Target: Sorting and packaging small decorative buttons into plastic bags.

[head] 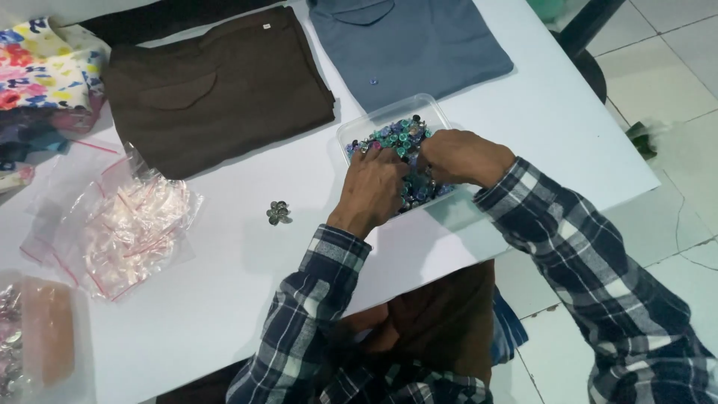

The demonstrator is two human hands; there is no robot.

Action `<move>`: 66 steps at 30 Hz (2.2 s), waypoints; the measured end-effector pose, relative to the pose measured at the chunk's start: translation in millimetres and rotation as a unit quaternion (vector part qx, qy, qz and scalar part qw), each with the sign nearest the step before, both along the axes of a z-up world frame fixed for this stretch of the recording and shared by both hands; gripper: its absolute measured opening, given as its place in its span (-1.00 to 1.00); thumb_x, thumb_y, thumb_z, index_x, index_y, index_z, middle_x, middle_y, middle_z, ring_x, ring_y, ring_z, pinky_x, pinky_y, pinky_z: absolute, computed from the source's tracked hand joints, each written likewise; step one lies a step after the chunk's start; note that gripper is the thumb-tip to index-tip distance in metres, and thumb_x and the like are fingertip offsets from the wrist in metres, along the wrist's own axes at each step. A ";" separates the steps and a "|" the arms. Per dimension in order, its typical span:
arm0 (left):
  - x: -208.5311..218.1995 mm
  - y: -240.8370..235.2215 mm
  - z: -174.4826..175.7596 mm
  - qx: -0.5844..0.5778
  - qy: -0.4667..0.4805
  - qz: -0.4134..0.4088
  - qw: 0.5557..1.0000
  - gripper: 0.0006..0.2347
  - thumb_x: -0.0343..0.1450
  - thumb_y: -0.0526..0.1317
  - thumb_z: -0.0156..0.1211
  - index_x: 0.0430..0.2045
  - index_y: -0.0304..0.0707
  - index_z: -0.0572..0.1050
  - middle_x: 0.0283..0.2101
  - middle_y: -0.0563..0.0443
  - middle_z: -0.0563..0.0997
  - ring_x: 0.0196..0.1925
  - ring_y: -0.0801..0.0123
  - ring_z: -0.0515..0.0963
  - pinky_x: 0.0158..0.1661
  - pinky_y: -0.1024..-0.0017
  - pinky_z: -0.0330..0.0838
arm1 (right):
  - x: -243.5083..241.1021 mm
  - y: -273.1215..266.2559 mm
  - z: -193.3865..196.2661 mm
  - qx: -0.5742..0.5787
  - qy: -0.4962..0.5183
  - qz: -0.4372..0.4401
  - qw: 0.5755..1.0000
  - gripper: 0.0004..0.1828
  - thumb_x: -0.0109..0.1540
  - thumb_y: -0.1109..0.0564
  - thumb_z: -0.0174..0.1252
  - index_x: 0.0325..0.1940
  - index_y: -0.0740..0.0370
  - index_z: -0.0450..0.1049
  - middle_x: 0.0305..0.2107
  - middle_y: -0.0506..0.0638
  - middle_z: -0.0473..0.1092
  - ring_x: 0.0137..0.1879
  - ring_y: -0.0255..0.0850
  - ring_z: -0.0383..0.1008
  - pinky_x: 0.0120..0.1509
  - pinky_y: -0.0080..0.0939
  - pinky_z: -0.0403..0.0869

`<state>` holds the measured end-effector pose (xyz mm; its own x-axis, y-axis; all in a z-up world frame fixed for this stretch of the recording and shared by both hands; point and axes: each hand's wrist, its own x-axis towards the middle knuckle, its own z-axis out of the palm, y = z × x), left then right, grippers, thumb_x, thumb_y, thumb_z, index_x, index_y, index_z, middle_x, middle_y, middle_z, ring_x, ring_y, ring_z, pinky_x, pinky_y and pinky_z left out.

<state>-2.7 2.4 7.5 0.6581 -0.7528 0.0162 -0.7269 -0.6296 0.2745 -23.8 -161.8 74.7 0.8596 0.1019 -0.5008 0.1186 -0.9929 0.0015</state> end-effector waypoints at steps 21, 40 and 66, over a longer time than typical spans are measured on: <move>5.5 1.2 -10.7 -0.019 0.017 -0.020 0.999 -0.74 0.40 -0.33 -0.03 -0.06 -0.12 0.51 0.04 -0.07 0.52 0.10 0.18 0.54 0.11 0.27 0.30 | 9.0 12.5 47.0 0.008 0.045 -0.065 0.997 -0.71 0.19 0.34 0.12 -0.04 0.38 0.61 -0.51 0.24 0.59 -0.38 0.00 0.68 -0.29 -0.09 0.61; 0.3 7.2 -1.9 -0.029 0.054 -0.076 0.995 -0.69 0.38 -0.35 -0.06 -0.09 -0.04 0.58 -0.02 -0.04 0.59 0.07 0.10 0.59 0.02 0.28 0.39 | -9.2 4.2 29.7 0.061 0.073 -0.141 0.985 -0.53 0.18 0.44 0.01 0.18 0.42 0.49 -0.35 0.37 0.59 -0.21 0.14 0.69 -0.13 0.01 0.62; -6.6 8.0 13.5 -0.216 0.079 -0.001 0.973 -0.72 0.45 -0.27 0.11 0.06 -0.23 0.45 -0.14 -0.23 0.64 -0.14 -0.12 0.68 -0.11 -0.01 0.58 | -12.1 3.5 11.0 0.207 -0.089 -0.115 0.967 -0.77 0.30 0.27 0.07 -0.23 0.47 0.62 -0.59 0.26 0.51 -0.47 0.04 0.60 -0.39 -0.04 0.56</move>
